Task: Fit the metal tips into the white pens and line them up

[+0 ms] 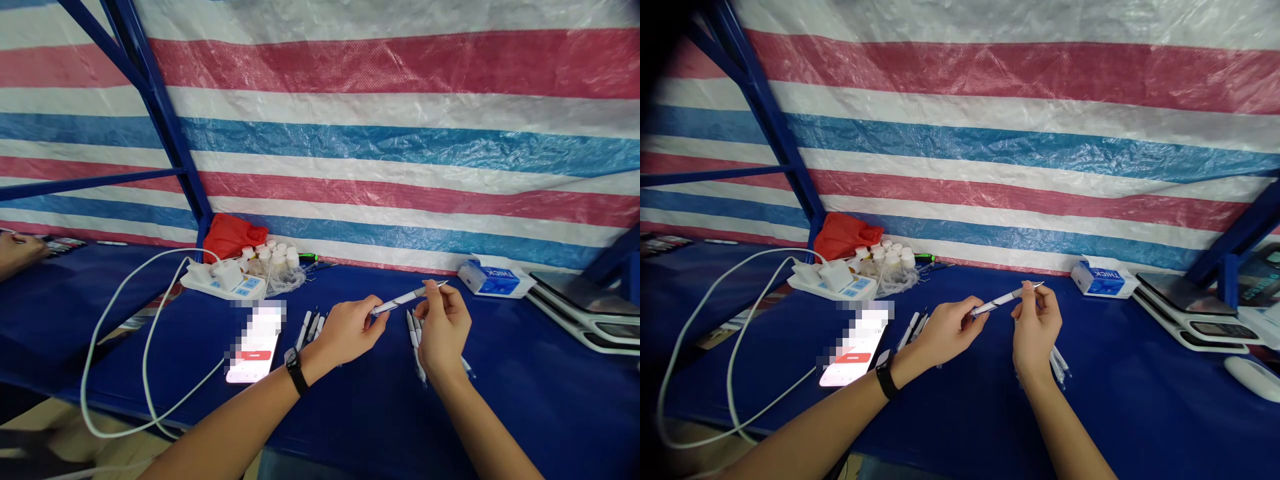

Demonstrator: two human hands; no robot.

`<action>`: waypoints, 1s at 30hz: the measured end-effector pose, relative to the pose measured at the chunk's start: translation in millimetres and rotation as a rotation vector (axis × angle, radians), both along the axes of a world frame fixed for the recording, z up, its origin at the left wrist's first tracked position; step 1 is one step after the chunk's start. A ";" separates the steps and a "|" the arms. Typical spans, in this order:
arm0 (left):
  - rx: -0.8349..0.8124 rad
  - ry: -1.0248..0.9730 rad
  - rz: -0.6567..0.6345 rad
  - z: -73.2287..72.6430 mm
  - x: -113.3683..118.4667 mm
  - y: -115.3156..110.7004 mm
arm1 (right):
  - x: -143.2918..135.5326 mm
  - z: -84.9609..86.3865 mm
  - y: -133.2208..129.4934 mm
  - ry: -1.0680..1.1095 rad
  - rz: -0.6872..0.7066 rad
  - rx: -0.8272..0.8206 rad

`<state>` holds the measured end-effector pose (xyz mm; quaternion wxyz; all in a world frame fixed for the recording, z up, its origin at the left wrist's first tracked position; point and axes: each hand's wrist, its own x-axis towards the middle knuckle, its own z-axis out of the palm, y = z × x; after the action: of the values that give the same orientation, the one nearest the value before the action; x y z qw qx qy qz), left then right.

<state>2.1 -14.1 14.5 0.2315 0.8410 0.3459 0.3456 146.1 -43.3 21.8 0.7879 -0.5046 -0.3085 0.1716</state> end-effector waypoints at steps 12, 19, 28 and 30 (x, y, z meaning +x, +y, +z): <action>0.003 -0.001 -0.007 -0.8 -0.5 -0.2 | 0.8 -0.1 -0.8 -0.018 0.026 -0.010; -0.011 0.007 -0.035 0.4 0.2 -2.3 | 0.1 0.3 -1.5 0.009 0.014 -0.022; -0.001 0.019 -0.025 -2.3 0.7 0.0 | 0.2 1.8 -1.4 0.000 0.027 -0.008; -0.002 0.022 -0.025 -2.5 0.9 0.3 | 0.3 2.0 -1.4 0.001 0.029 -0.007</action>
<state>3.0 -13.8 12.0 0.2327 0.8488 0.3381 0.3332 146.4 -44.7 23.8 0.7838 -0.5025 -0.3149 0.1843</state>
